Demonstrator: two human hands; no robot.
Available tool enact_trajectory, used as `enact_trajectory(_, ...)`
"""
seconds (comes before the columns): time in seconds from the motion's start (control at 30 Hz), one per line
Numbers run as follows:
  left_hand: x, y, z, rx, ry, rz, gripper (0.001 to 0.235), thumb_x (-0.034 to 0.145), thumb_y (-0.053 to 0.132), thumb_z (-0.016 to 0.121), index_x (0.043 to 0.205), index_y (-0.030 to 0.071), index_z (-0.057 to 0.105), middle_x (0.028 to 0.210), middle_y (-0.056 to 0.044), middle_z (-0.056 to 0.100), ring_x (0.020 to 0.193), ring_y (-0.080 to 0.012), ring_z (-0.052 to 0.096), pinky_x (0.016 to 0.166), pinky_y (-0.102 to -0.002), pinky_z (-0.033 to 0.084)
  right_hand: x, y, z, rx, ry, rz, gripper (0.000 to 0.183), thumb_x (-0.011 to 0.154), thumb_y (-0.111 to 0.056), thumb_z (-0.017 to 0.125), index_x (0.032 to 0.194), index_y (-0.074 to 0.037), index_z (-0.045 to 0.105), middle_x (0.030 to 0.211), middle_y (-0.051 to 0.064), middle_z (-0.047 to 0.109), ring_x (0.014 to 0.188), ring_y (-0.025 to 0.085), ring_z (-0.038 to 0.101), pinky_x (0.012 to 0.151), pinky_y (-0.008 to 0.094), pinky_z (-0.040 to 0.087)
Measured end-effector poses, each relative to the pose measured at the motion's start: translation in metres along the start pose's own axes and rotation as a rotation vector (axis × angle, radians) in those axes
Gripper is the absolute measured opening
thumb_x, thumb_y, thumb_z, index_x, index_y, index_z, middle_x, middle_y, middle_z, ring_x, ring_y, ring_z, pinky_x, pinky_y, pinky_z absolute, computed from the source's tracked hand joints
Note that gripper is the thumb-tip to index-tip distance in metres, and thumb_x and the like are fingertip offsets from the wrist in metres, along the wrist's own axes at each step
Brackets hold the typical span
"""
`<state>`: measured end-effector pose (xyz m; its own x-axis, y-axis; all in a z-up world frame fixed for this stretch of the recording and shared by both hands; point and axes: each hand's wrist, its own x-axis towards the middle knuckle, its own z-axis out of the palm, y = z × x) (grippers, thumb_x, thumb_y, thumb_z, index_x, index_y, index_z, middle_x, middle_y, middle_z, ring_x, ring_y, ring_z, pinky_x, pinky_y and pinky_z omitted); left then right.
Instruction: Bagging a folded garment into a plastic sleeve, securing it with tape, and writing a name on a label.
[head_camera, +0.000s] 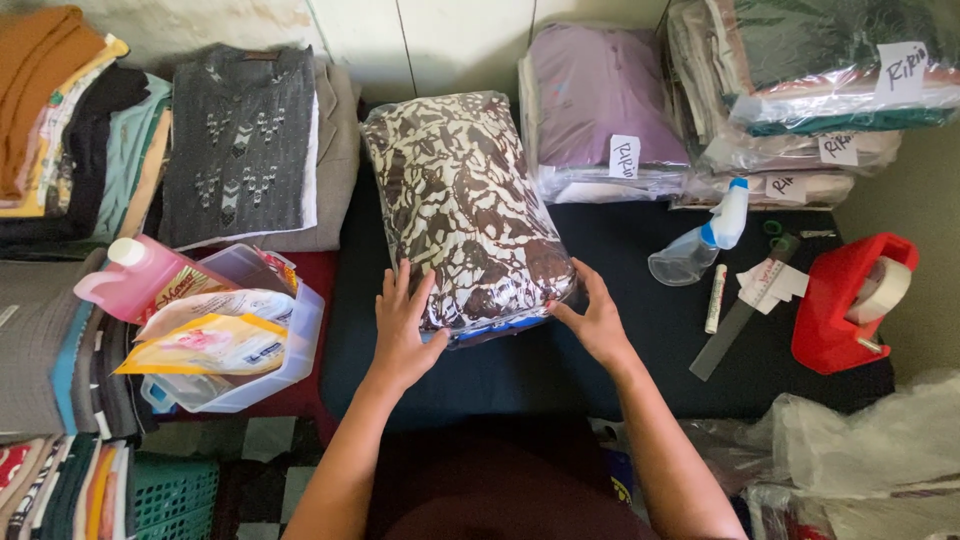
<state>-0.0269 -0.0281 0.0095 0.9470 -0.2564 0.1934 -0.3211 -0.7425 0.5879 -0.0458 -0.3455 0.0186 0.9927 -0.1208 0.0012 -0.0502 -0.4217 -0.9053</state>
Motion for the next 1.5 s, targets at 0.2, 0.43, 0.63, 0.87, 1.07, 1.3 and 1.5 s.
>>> enact_trajectory(0.2,-0.009,0.014,-0.013,-0.025,0.041,0.042,0.102,0.071,0.04,0.088,0.155,0.016,0.036,0.167,-0.025,0.007,0.15,-0.0546,0.003,0.11,-0.078,0.009,0.002,0.007,0.004,0.057,0.008,0.052,0.085,0.083,-0.031,0.082,0.153,-0.003,0.042,0.148,0.02,0.052,0.139,0.031,0.051,0.116,0.042,0.039)
enact_trajectory(0.43,-0.001,-0.002,0.009,0.094,0.021,-0.031,0.107,0.069,0.05,0.088,0.156,0.018,0.035,0.167,-0.021,0.014,0.153,-0.0498,0.009,0.113,-0.077,0.011,0.0,-0.001,0.013,-0.092,0.106,-0.027,0.099,0.068,-0.035,0.091,0.147,0.0,0.044,0.14,0.02,0.056,0.132,0.03,0.056,0.11,0.041,0.045)
enact_trajectory(0.63,-0.003,0.01,0.0,0.108,0.004,-0.01,0.108,0.072,0.051,0.087,0.16,0.02,0.032,0.169,-0.022,0.015,0.154,-0.049,0.008,0.114,-0.077,0.012,-0.001,0.0,0.009,-0.12,0.115,-0.061,0.099,0.067,-0.037,0.092,0.146,0.0,0.046,0.139,0.02,0.058,0.131,0.03,0.057,0.111,0.04,0.045)
enact_trajectory(0.87,0.002,0.026,0.003,0.15,-0.019,0.017,0.118,0.065,0.056,0.087,0.16,0.02,0.026,0.168,-0.024,0.013,0.151,-0.0503,0.006,0.108,-0.079,0.011,-0.006,-0.013,0.012,-0.173,0.08,-0.085,0.114,0.061,-0.031,0.096,0.151,0.003,0.036,0.144,0.024,0.047,0.135,0.034,0.048,0.112,0.041,0.039)
enact_trajectory(1.07,0.002,0.02,-0.002,0.192,-0.021,0.025,0.108,0.071,0.055,0.085,0.159,0.023,0.03,0.167,-0.016,0.02,0.153,-0.0455,0.01,0.111,-0.079,0.014,-0.008,-0.007,0.012,-0.176,0.103,-0.047,0.103,0.066,-0.031,0.095,0.149,-0.001,0.042,0.143,0.02,0.052,0.134,0.031,0.052,0.112,0.04,0.042)
enact_trajectory(1.3,0.01,-0.002,-0.027,0.02,0.106,-0.028,0.087,0.083,0.046,0.074,0.157,0.019,0.038,0.169,-0.022,0.019,0.155,-0.0452,0.016,0.118,-0.06,0.021,0.023,0.046,0.017,0.187,0.106,0.007,0.057,0.095,-0.038,0.071,0.138,-0.002,0.061,0.132,0.016,0.063,0.12,0.027,0.064,0.103,0.036,0.051)
enact_trajectory(1.5,0.022,-0.016,-0.029,-0.732,-0.097,-0.494,0.077,0.097,0.057,0.04,0.161,0.016,0.025,0.167,-0.016,0.026,0.151,-0.0287,0.033,0.117,-0.036,0.033,0.029,0.008,0.027,0.272,0.023,0.215,0.057,0.096,-0.038,0.063,0.143,-0.007,0.053,0.126,0.011,0.066,0.114,0.017,0.062,0.099,0.032,0.048)
